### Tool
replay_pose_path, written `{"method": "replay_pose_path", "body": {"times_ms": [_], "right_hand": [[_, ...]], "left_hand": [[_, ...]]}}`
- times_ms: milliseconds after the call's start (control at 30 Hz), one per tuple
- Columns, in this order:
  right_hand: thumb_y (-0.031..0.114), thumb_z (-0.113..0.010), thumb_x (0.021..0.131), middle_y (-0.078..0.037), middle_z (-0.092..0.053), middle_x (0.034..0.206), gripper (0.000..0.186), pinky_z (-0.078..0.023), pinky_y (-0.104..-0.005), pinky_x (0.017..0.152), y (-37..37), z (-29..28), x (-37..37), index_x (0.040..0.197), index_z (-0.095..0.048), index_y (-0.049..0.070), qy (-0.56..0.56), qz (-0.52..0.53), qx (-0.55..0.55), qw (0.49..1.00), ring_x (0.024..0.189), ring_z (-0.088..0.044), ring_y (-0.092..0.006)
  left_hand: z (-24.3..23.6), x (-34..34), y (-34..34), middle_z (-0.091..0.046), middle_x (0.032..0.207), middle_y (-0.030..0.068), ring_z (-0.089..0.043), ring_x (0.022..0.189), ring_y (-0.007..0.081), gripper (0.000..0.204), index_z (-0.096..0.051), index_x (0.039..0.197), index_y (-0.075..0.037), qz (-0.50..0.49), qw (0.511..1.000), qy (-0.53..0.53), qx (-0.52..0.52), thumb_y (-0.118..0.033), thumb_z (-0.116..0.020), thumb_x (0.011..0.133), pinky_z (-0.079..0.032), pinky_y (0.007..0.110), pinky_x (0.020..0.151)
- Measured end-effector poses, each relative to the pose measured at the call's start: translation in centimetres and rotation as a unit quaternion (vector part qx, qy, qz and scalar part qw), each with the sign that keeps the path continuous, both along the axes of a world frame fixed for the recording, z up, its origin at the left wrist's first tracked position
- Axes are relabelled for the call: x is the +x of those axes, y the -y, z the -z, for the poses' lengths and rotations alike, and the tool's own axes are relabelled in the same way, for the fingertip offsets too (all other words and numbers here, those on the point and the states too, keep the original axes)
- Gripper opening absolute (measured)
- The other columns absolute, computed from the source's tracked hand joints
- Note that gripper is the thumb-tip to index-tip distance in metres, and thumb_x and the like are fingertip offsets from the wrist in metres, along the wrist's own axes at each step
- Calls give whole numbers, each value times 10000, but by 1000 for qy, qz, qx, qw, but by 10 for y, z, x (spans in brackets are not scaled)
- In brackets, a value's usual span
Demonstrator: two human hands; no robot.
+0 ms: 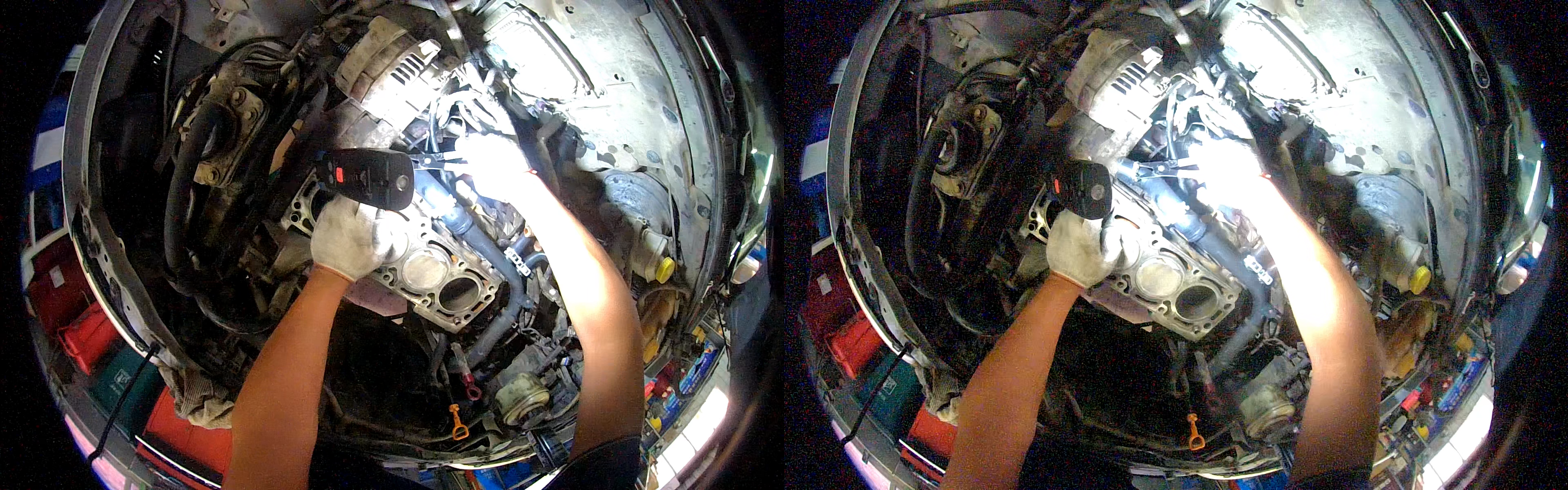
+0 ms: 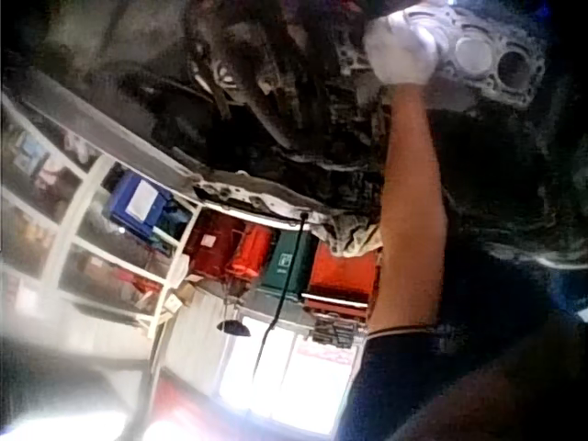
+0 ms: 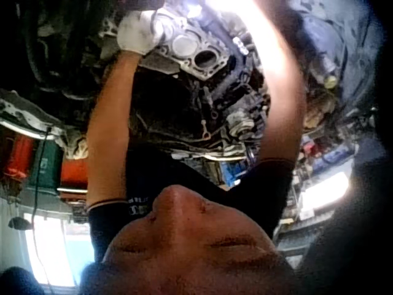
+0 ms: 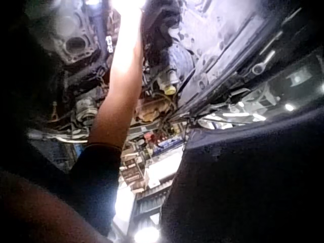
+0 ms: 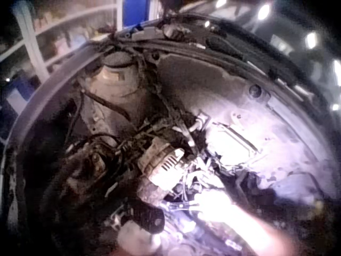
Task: The person works on a car engine with the hood open, using a flashlight to inspect the engine block and hoses. They use a screwdriver to manipulate components within the engine bay and later retrieve a socket wrench from a tool chest.
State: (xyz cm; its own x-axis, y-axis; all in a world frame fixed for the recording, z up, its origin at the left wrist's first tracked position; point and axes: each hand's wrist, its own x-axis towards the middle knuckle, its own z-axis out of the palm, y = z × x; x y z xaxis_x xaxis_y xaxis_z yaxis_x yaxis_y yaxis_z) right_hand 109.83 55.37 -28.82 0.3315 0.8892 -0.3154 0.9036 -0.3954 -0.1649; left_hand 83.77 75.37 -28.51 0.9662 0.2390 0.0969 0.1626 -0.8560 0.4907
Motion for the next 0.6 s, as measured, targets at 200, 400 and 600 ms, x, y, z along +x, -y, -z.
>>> {"method": "replay_pose_path", "body": {"times_ms": [200,400,600], "right_hand": [[255,-625,982,-195,-688,966,214,-559,-481,842,-9,-13,10,1060,-680,64,-191,27,-176,965,928,-692,-371],[295,-610,959,-221,-713,941,355,-577,-477,778,-13,-29,-40,978,-723,-42,-41,54,-92,994,866,-709,-372],[274,-657,842,-195,-656,758,274,-537,-592,689,-25,41,-92,830,-764,22,260,39,-118,958,726,-651,-349]], "left_hand": [[-4,-2,0,-659,1056,204,-628,879,422,499,-660,1259,-118,-13,999,-26,-19,-313,-769,812,-532,533,780],[5,-3,0,-653,1097,197,-630,951,417,520,-659,1270,-121,-16,999,-19,-24,-333,-777,810,-526,527,838],[-3,2,3,-645,1133,189,-615,1027,411,514,-659,1275,-119,-1,999,-38,-8,-350,-758,827,-517,513,893]]}}
